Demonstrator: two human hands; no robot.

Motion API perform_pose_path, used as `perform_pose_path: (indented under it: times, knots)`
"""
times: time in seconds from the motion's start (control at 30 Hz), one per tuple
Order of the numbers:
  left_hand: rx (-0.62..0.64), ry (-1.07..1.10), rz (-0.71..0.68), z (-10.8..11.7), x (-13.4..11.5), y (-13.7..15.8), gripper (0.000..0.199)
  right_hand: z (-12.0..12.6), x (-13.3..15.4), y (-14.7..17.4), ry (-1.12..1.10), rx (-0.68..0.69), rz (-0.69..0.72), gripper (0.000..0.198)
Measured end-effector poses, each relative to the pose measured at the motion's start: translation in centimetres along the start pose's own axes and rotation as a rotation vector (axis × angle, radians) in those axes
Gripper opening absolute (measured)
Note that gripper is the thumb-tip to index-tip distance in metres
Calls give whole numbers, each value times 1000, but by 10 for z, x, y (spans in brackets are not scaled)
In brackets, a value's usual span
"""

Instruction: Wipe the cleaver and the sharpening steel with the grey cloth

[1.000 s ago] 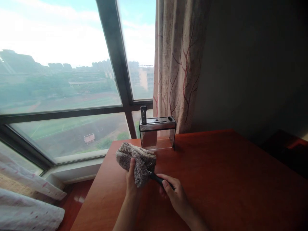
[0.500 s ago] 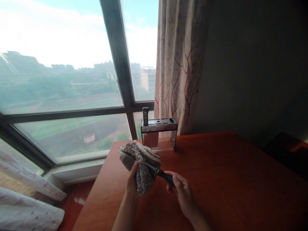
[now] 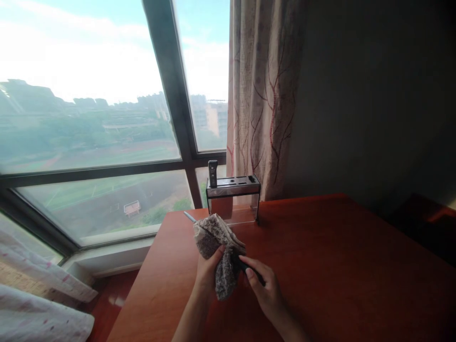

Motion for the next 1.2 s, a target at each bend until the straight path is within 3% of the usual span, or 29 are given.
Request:
perform_pose_path:
  times: [0.23, 0.33, 0.47, 0.6, 0.77, 0.9, 1.0, 1.13, 1.2]
  knots:
    - [41, -45, -72, -1, -5, 2, 51, -17, -37, 5, -367, 51, -503, 62]
    - [56, -51, -117, -5, -5, 7, 45, -15, -40, 5, -375, 49, -541, 63]
    - [27, -37, -138, -3, -8, 6, 43, -9, -27, -2, -205, 41, -328, 57]
    - [24, -31, -148, 0, -11, 1, 47, -4, 2, -7, 4, 68, 0, 41]
    - [64, -25, -90, -6, -9, 3, 49, -8, 45, -6, 231, 225, 409, 35]
    - [68, 21, -67, -8, -11, 8, 49, -12, 62, -9, 318, 270, 510, 35]
    - [52, 37, -40, -4, -10, 5, 46, -14, 55, -15, 193, 224, 308, 35]
    - [14, 42, -58, 4, -9, -1, 41, -21, 10, -12, -64, 145, -251, 55]
    - [22, 36, -75, 3, -9, 1, 40, -26, -8, -5, -169, 134, -461, 62]
Point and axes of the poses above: each hand's wrist, its own y-axis away from the middle knuckle, its own z-axis out of the back of the hand, x = y × z, the point moved 10 cm from there along -y, towards the middle knuckle, and after that the axes turned 14 degrees about -x, right-handed, at the moved point
